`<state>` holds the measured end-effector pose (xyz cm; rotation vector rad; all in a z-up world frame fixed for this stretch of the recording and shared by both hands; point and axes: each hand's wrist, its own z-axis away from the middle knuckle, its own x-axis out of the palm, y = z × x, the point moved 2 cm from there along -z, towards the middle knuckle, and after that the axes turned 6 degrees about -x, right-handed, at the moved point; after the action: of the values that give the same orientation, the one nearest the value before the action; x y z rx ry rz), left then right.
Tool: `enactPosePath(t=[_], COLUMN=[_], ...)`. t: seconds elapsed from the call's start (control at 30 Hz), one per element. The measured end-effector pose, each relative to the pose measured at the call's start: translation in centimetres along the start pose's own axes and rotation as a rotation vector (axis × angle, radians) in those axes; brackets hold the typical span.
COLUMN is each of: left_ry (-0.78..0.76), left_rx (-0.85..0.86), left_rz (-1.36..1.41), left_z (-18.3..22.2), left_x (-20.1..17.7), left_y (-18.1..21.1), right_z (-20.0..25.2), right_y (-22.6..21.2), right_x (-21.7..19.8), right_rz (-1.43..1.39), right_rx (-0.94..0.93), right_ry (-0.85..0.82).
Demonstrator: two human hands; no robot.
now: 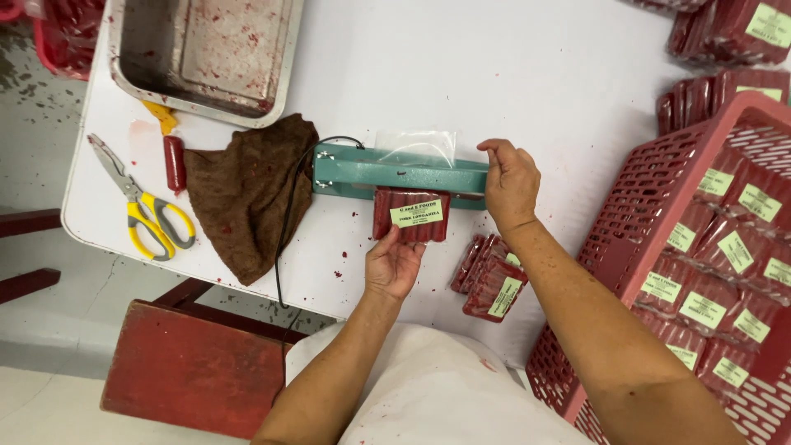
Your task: Sealing small plastic bags containing food items using a manual heat sealer and placing them into a storage crate.
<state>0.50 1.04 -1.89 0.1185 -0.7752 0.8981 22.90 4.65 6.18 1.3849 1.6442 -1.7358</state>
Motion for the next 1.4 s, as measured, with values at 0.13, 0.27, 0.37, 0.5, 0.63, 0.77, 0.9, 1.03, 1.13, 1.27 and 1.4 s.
enactPosePath(t=[0.13, 0.27, 0.37, 0.5, 0.63, 0.77, 0.9, 1.03, 1.13, 1.27, 1.4], left_ry=[0.020, 0.014, 0.009, -0.008, 0.021, 0.090, 0.295, 0.444, 0.474, 0.469, 0.214], left_rx=[-0.007, -0.011, -0.001, 0.016, 0.015, 0.007, 0.095, 0.039, 0.028, 0.157, 0.585], left_rz=[-0.035, -0.046, -0.071, -0.198, -0.408, -0.630, -0.619, -0.802, -1.193, -1.744, -2.064], left_z=[0.3, -0.7, -0.5, 2.5, 11.1, 14.0, 13.6, 12.3, 11.0, 11.9, 11.7], left_x=[1.1, -0.1, -0.4, -1.4, 4.5, 3.7, 0.1, -2.8, -4.5, -0.7, -2.1], left_y=[0.2, 0.4, 0.5, 1.1, 1.1, 2.0, 1.8, 1.1, 0.6, 0.0, -0.3], right_z=[0.0, -0.2, -0.2, -1.2, 2.4, 12.6, 17.9, 22.7, 26.6, 27.4, 25.2], right_y=[0.2, -0.1, -0.7, -4.8, -10.9, -12.9, -13.1, -10.0, -6.5, -4.0, -3.8], right_x=[0.2, -0.1, -0.9, -5.6, -8.9, -4.9, -1.6, 1.7, 3.7, 0.8, -5.8], right_rz=[0.021, 0.032, -0.026, -0.089, -0.108, -0.437, -0.763, -1.209, -1.189, -0.711, -0.525], right_rx=[0.011, 0.048, 0.163, 0.131, -0.322, 0.003, 0.360, 0.751, 0.841, 0.809, 0.861], right_ry=[-0.008, -0.022, -0.158, -0.271, -0.008, -0.382, -0.595, -0.575, -0.622, -0.797, -0.364])
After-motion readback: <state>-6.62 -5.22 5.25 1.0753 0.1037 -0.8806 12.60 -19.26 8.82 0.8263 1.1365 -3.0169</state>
